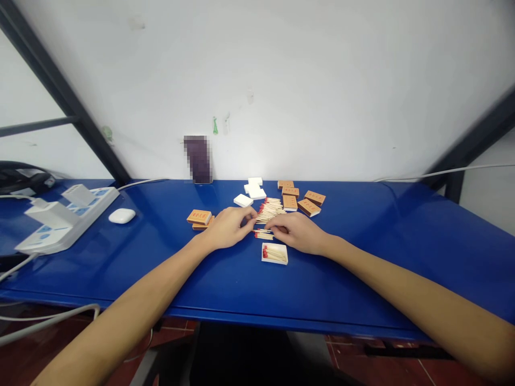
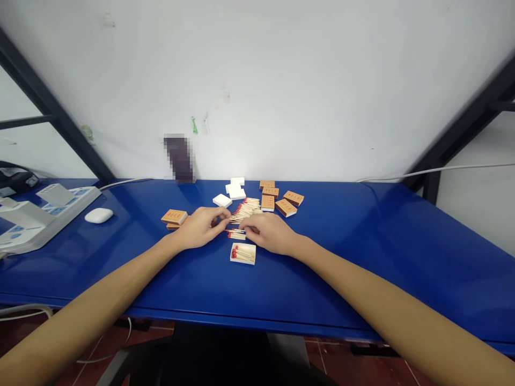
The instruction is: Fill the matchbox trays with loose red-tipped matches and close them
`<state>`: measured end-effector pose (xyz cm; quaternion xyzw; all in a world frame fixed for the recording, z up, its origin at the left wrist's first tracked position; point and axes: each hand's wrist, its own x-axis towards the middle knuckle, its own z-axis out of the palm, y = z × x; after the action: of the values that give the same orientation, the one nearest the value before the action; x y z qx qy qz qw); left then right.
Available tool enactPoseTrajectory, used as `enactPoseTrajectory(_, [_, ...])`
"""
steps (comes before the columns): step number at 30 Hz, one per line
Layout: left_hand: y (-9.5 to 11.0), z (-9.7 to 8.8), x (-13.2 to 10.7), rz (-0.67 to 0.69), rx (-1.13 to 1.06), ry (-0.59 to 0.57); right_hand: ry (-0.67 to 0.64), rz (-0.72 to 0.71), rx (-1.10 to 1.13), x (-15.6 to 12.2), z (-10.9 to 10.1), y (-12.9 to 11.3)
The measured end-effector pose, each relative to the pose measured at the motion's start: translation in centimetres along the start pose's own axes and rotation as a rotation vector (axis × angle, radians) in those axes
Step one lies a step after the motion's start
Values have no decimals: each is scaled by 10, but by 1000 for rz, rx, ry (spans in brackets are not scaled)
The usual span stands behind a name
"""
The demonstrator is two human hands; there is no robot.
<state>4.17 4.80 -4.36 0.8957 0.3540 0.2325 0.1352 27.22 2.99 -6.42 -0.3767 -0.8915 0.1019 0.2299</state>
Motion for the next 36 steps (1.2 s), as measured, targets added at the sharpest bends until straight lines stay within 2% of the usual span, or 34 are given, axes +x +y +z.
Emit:
enactPoseTrajectory(4, [-3, -3, 1, 7, 114, -13, -10, -20, 9, 0, 0, 0])
enactPoseTrajectory(10, [-5, -2, 0, 49, 117, -40, 27, -23, 37, 0, 1, -1])
enactPoseTrajectory(18, [-5, 0, 0, 91, 120, -76, 91, 51, 49, -2, 1, -4])
enactPoseTrajectory(21, [-4, -1, 0, 101, 115, -92, 79, 79, 36, -1, -1, -5])
enactPoseTrajectory(31, [-5, 0, -1, 93, 132, -123, 37, 35, 51, 0, -2, -6])
enactPoseTrajectory(36, [-1, -1, 0, 89, 145, -73, 32, 31, 45, 0, -2, -5])
